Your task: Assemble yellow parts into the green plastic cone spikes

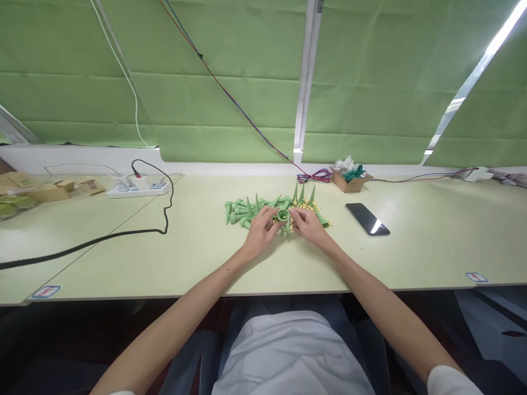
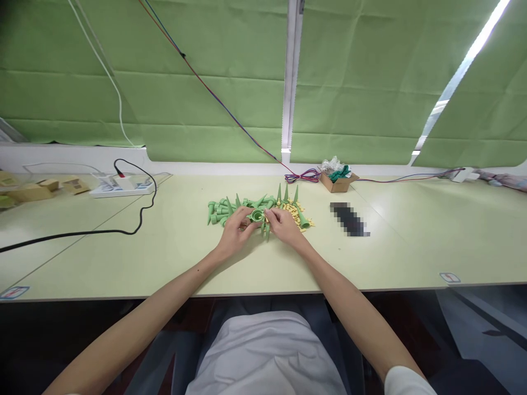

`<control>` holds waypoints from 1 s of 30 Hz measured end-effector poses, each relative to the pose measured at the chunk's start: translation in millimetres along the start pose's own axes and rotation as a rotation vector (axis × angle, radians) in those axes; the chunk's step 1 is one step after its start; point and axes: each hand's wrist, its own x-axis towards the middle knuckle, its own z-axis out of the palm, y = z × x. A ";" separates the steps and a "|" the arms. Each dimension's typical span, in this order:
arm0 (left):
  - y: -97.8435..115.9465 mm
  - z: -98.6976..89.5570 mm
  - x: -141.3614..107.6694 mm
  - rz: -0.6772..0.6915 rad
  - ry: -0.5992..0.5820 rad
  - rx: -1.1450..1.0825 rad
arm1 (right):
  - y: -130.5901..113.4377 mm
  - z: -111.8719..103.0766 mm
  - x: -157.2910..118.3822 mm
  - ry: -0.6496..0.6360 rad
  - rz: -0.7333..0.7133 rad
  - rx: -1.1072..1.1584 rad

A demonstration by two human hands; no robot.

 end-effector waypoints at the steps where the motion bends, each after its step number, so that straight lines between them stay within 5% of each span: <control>1: 0.3 0.0 0.3 0.005 0.007 0.009 | 0.6 0.4 0.1 -0.004 0.004 0.024; 12: 11.7 -2.7 5.1 -0.335 0.024 -0.210 | -0.8 0.4 -1.4 0.123 -0.055 -0.045; 17: 12.0 -4.3 7.3 -0.491 -0.113 -0.389 | -4.2 0.8 -3.4 0.111 -0.093 -0.126; 30: 17.9 -8.9 5.1 -0.387 -0.183 -0.401 | -7.9 0.1 -4.8 0.047 -0.099 -0.236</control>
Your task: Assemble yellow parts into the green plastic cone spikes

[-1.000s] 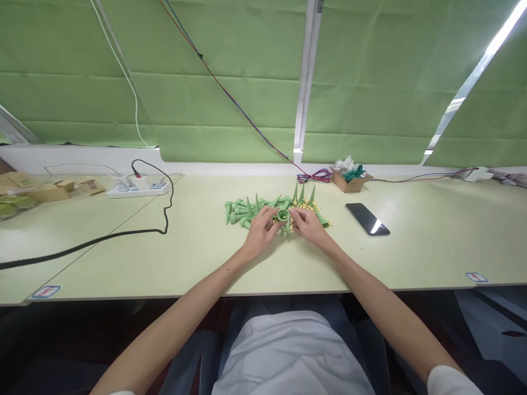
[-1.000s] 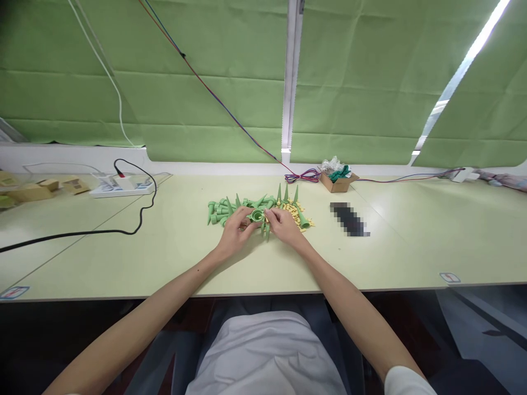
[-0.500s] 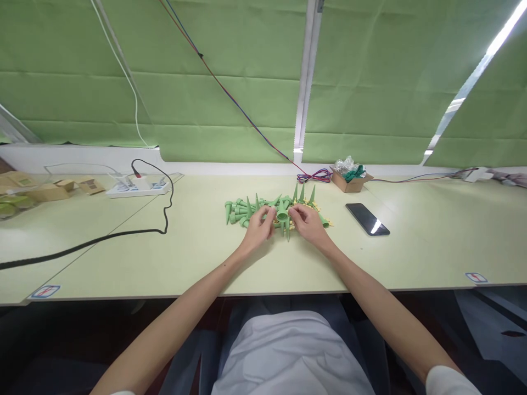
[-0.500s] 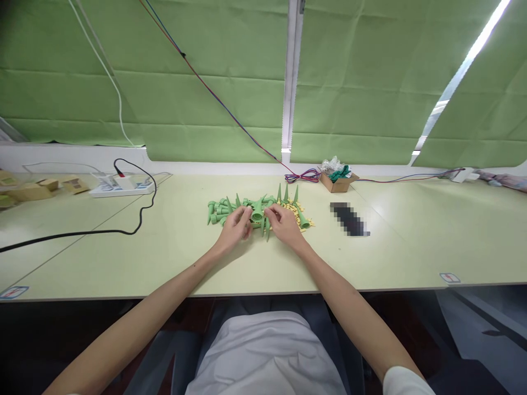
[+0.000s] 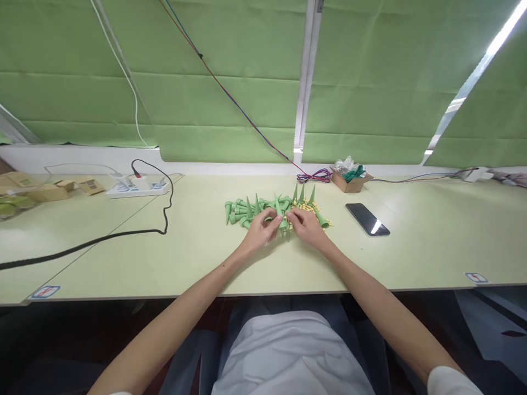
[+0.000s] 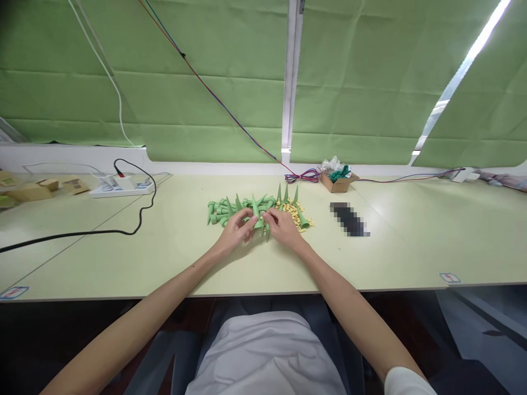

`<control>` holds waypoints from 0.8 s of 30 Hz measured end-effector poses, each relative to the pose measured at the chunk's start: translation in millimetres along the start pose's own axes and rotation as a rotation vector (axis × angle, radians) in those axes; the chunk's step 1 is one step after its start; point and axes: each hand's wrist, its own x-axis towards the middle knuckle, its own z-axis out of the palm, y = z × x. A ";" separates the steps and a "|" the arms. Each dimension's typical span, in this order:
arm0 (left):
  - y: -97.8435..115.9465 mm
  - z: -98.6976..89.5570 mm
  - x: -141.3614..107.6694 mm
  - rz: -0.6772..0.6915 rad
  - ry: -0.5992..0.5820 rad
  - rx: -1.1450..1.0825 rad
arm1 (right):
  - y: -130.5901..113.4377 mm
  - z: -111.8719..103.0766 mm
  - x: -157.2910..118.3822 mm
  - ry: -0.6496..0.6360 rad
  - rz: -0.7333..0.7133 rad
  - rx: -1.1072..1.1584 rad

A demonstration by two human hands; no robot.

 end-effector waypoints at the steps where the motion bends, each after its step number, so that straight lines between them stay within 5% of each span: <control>1: -0.6 0.2 -0.2 0.014 0.003 0.013 | 0.6 0.0 0.3 -0.002 0.002 -0.008; 15: -13.1 1.5 1.3 0.278 0.190 0.339 | 6.7 3.4 3.9 -0.047 0.061 0.029; 24: -8.2 4.2 3.0 0.136 0.225 0.261 | 3.7 1.9 3.2 0.111 0.062 0.026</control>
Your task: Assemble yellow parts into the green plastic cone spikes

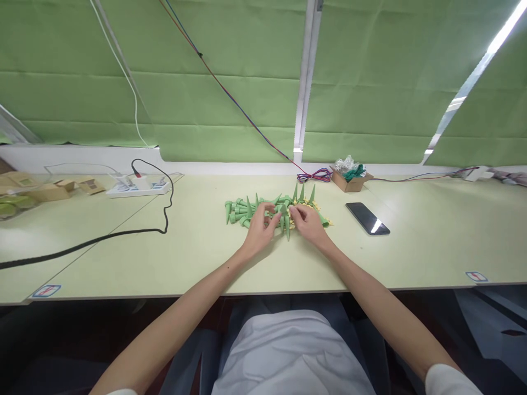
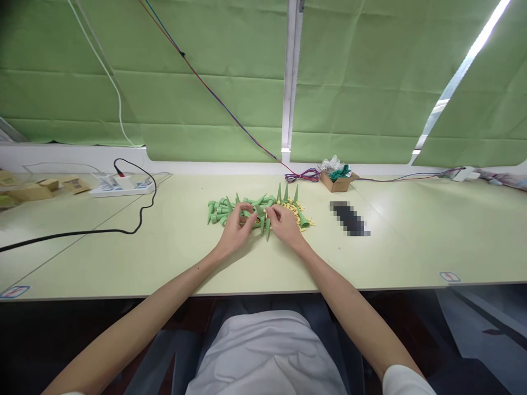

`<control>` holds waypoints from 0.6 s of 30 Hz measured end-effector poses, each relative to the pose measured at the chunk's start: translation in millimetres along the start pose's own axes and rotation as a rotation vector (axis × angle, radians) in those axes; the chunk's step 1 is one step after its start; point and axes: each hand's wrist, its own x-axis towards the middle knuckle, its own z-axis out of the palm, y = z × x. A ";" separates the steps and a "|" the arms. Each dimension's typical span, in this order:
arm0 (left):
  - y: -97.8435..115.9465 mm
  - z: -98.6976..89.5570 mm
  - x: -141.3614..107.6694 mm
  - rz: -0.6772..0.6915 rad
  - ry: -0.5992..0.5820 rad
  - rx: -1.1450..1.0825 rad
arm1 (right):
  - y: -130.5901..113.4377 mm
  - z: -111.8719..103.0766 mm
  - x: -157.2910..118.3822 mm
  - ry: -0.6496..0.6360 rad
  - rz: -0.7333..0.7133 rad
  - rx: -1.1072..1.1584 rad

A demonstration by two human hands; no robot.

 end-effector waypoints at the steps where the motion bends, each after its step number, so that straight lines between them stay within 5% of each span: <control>1: 0.3 -0.3 0.3 -0.032 -0.016 -0.021 | -0.3 -0.5 -0.1 0.016 -0.005 -0.002; 7: -1.2 -1.8 1.8 -0.192 -0.160 -0.200 | -5.7 -3.1 -2.8 -0.046 -0.071 -0.010; 18: 2.8 -5.8 1.0 -0.230 -0.234 -0.255 | -4.2 -4.8 -4.4 -0.070 -0.073 -0.004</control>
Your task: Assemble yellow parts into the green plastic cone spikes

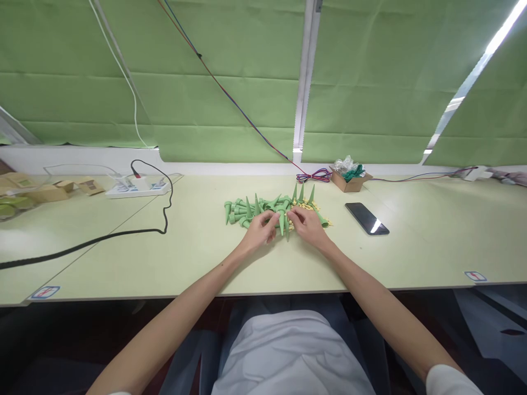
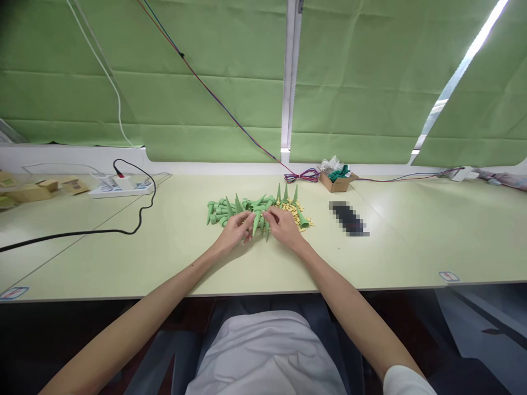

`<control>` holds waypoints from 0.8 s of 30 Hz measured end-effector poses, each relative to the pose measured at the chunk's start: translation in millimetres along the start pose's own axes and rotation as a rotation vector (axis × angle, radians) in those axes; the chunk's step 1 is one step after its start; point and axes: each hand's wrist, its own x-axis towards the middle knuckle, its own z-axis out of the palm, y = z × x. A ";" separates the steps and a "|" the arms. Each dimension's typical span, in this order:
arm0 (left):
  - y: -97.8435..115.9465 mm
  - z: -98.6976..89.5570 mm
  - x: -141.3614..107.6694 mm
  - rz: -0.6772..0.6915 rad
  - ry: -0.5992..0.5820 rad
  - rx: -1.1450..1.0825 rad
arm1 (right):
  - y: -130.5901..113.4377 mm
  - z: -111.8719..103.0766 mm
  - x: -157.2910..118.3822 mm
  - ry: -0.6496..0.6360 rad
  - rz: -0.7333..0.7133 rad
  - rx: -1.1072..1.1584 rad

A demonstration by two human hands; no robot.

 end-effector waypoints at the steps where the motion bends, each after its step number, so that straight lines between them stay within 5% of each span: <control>1: -0.4 -0.3 0.0 0.005 -0.007 0.006 | 0.5 0.1 0.0 0.000 0.002 0.004; 14: -1.1 -0.3 -2.8 0.082 0.044 0.063 | 6.2 2.8 2.7 -0.019 0.081 0.096; 24: -11.8 0.7 -0.1 0.325 0.185 0.256 | 4.1 5.8 5.7 -0.118 0.236 0.375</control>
